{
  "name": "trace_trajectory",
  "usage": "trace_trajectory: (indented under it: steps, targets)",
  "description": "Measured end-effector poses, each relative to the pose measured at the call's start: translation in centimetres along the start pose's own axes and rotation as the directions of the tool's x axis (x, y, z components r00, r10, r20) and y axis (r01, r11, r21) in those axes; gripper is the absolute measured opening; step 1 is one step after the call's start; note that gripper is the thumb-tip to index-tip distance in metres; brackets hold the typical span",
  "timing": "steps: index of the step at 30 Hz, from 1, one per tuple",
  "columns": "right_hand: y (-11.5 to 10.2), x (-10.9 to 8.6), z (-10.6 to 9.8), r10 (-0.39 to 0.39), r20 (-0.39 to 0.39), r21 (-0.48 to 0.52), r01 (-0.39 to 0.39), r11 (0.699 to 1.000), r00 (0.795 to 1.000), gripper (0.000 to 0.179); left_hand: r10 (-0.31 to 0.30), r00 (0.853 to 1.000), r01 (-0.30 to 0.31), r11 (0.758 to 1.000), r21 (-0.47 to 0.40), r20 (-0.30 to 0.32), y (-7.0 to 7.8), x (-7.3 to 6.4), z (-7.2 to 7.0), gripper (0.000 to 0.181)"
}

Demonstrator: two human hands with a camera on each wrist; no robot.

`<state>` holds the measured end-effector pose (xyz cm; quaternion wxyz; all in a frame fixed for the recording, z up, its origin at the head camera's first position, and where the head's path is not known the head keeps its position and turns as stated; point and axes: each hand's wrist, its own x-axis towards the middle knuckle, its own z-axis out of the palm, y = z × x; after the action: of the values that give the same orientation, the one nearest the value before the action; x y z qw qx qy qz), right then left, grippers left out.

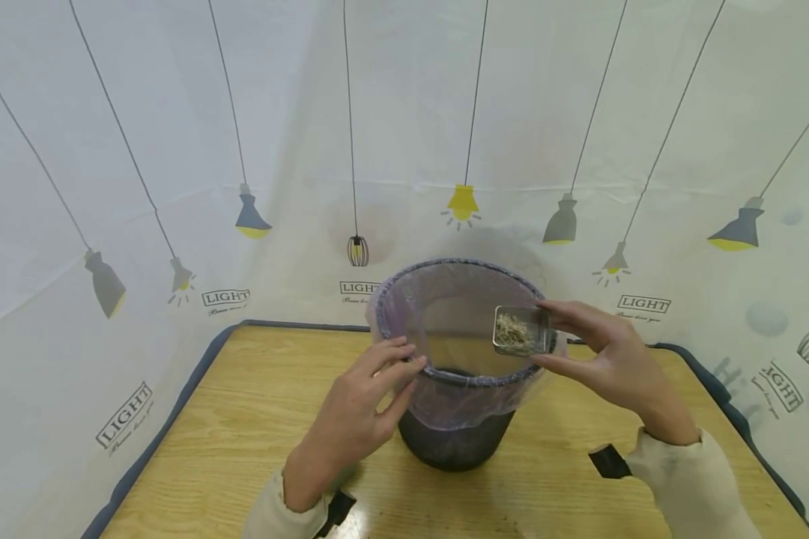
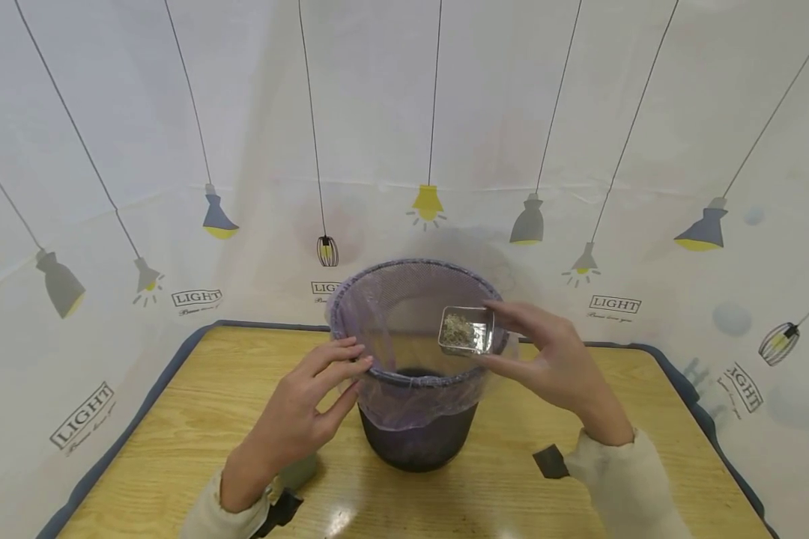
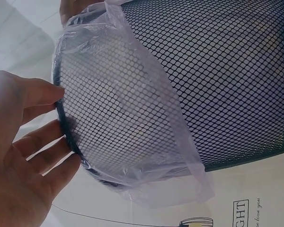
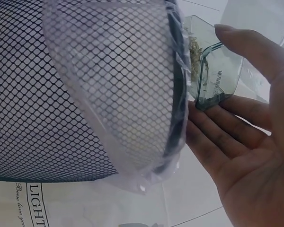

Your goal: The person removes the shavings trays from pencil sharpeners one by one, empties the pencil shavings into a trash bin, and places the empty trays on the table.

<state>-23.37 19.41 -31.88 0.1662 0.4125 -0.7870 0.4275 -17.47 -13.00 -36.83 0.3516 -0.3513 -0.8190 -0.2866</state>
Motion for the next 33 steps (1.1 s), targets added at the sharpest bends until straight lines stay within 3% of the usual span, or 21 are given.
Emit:
trace_trajectory:
  steps: [6, 15, 33]
  targets:
    - [0.2, 0.6, 0.6, -0.007, -0.013, -0.039, 0.007, 0.999, 1.000, 0.069, 0.000, 1.000, 0.000, 1.000, 0.003, 0.003, -0.1, 0.0, 0.1, 0.029]
    - [0.6, 1.2, 1.3, -0.005, -0.018, -0.199, 0.002, 0.980, 1.000, 0.070, 0.001, 1.000, -0.001, 1.000, 0.001, -0.001, -0.1, -0.1, 0.2, 0.030]
    - [1.3, 2.0, 2.2, -0.114, -0.004, -0.319, 0.107, 0.942, 0.993, 0.077, 0.005, 1.000, -0.005, 1.000, 0.015, -0.005, -0.2, -0.2, 0.3, 0.034]
